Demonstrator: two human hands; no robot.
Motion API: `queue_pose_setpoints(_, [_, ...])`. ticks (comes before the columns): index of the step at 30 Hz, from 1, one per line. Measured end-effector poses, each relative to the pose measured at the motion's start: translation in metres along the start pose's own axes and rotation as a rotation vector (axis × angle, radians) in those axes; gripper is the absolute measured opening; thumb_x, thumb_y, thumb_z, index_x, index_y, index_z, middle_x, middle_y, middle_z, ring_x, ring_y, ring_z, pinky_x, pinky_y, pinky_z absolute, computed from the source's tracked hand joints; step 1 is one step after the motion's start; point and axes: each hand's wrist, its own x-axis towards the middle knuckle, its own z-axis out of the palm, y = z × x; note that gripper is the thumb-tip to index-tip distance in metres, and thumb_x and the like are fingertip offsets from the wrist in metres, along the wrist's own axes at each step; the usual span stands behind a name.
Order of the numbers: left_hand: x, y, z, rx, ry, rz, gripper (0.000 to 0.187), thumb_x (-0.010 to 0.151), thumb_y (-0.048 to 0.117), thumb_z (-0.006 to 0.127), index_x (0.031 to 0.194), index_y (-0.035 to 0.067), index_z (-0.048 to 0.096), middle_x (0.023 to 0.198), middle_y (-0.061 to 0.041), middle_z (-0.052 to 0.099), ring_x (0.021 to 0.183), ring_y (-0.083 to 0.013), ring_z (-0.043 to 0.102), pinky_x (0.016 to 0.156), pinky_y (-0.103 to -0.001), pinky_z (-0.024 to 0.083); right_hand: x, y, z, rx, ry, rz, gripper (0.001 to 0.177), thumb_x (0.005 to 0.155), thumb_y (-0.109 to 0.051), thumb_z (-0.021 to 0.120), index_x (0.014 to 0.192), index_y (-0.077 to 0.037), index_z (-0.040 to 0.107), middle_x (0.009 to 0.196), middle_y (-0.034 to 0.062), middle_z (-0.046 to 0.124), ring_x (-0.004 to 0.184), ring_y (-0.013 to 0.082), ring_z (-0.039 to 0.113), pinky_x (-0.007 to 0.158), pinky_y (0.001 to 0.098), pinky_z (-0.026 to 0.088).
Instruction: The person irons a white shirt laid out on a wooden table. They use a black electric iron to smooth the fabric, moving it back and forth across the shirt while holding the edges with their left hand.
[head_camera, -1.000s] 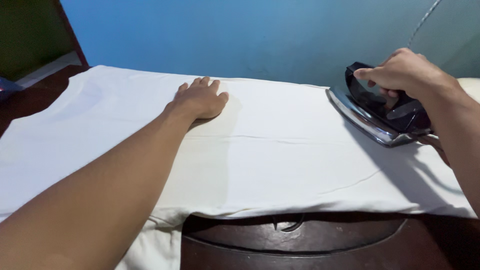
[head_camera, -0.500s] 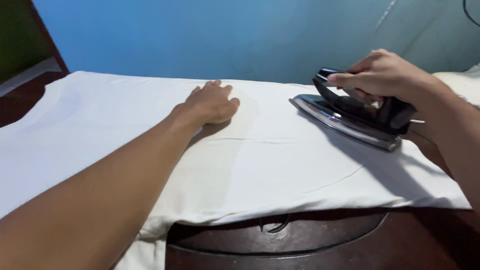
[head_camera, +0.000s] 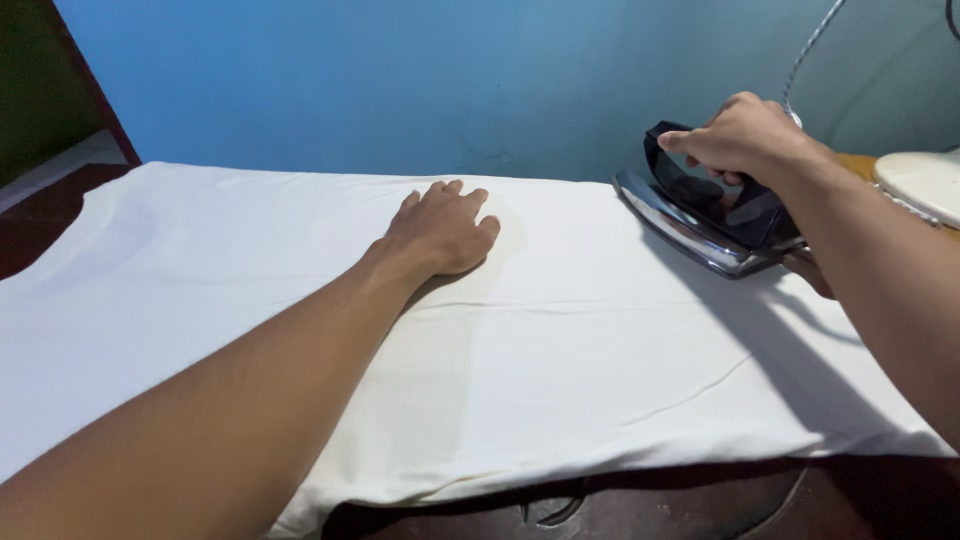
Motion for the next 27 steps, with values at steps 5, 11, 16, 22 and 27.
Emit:
queue_pose_setpoints(5, [-0.006,-0.002,-0.003,-0.071,0.109,0.034,0.054,0.093,0.034,0.049,0.142,0.011,0.057,0.150,-0.013,0.051,0.140,-0.0305,0.045,0.118,-0.045,0.034,0.000,0.004,-0.003,-0.001,-0.025,-0.021,0.055,0.092,-0.057,0.074,0.081,-0.003,0.080,0.051,0.0111,0.061,0.046,0.0198,0.060,0.055,0.0379,0.051])
queue_pose_setpoints(11, [-0.017,0.004,-0.013,-0.107,0.128,0.017,0.039,0.091,0.027,0.052,0.116,0.005,0.073,0.123,-0.013,0.071,0.119,-0.0337,0.064,0.104,-0.046,0.050,-0.021,0.009,-0.015,0.067,-0.097,-0.069,0.053,0.087,-0.056,0.076,0.090,-0.003,0.077,0.050,0.0124,0.060,0.044,0.0208,0.061,0.051,0.0387,0.052])
queue_pose_setpoints(16, [-0.014,0.003,-0.011,-0.134,0.167,0.035,0.040,0.089,0.028,0.054,0.119,0.006,0.070,0.125,-0.013,0.069,0.120,-0.0344,0.062,0.104,-0.047,0.049,-0.052,0.005,-0.032,0.152,-0.206,-0.122,0.057,0.082,-0.055,0.076,0.087,0.001,0.082,0.050,0.0096,0.058,0.044,0.0198,0.060,0.048,0.0392,0.049])
queue_pose_setpoints(22, [-0.007,0.001,-0.005,-0.151,0.194,0.042,0.046,0.089,0.029,0.054,0.129,0.010,0.066,0.130,-0.012,0.066,0.124,-0.0330,0.059,0.106,-0.045,0.046,-0.074,-0.005,-0.044,0.160,-0.263,-0.085,0.051,0.080,-0.055,0.074,0.089,-0.005,0.085,0.049,0.0101,0.055,0.044,0.0203,0.059,0.048,0.0371,0.045])
queue_pose_setpoints(27, [-0.008,0.001,-0.009,-0.149,0.156,0.022,0.047,0.090,0.029,0.053,0.131,0.010,0.065,0.131,-0.010,0.065,0.126,-0.0302,0.057,0.109,-0.044,0.044,-0.055,-0.010,-0.032,0.135,-0.168,-0.052,0.058,0.082,-0.055,0.076,0.090,0.002,0.081,0.048,0.0127,0.055,0.041,0.0218,0.058,0.048,0.0372,0.050])
